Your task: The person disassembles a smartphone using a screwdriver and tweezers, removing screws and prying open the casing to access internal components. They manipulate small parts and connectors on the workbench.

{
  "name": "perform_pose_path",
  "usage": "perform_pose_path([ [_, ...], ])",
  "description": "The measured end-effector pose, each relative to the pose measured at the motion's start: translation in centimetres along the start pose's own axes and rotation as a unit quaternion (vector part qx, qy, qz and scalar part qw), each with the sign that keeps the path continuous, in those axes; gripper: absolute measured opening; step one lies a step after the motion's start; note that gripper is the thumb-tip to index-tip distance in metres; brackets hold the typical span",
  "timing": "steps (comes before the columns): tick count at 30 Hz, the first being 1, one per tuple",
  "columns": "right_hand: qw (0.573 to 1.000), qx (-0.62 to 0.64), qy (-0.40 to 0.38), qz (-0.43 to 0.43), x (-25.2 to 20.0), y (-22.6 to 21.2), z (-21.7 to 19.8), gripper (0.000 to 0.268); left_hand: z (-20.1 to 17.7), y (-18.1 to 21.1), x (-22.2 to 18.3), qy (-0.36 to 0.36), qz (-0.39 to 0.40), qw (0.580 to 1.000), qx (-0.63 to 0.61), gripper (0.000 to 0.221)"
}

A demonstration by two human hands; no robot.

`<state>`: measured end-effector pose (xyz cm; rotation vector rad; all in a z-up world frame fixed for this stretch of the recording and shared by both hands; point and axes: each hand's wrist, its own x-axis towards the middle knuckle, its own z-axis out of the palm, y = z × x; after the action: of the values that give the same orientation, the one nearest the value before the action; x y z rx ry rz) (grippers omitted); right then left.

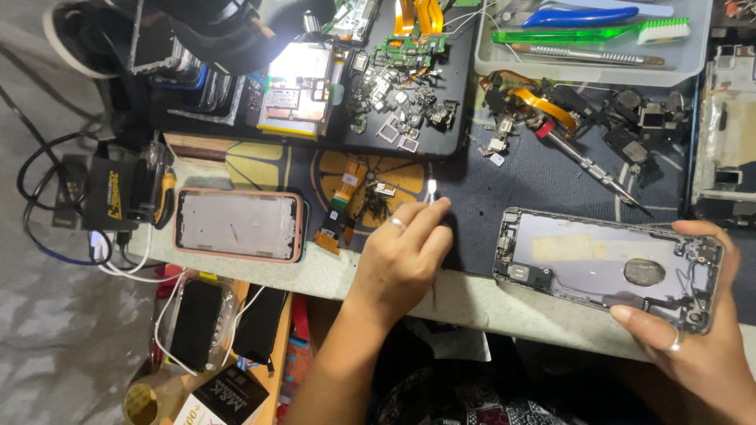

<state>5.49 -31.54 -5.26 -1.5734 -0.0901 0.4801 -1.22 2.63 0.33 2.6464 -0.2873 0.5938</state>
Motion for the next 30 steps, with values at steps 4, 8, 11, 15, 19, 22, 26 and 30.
perform_pose_path([
  [4,1.000,-0.016,-0.007,-0.003,0.0,-0.2,0.0,0.100,0.6,0.5,0.5,-0.021,0.031,0.999,0.037,0.010],
  [8,1.000,-0.021,-0.005,-0.016,0.5,-0.5,0.7,0.102,1.0,0.9,0.9,-0.004,0.038,0.997,0.066,0.014],
  [11,0.999,-0.026,0.014,-0.022,0.5,-0.6,1.3,0.106,1.1,1.4,1.4,0.010,0.022,0.998,0.060,0.015],
  [15,0.999,-0.012,0.002,-0.051,0.3,-0.3,1.4,0.109,1.7,2.3,3.0,0.053,0.012,0.998,0.038,0.017],
  [19,0.999,0.003,0.031,-0.038,-0.4,-0.1,1.7,0.106,3.2,2.8,6.6,0.027,0.083,0.996,0.035,0.024],
  [22,0.999,0.010,0.037,-0.016,-0.3,-0.5,1.9,0.105,4.3,3.5,9.7,-0.010,0.130,0.988,0.079,0.031],
  [26,0.999,-0.004,0.032,-0.013,0.2,-1.1,2.1,0.107,4.8,4.1,12.1,-0.071,0.137,0.981,0.120,0.032],
  [30,0.999,0.012,0.028,-0.022,0.3,-0.7,2.1,0.106,5.1,4.0,12.2,-0.054,0.135,0.984,0.102,0.025],
])
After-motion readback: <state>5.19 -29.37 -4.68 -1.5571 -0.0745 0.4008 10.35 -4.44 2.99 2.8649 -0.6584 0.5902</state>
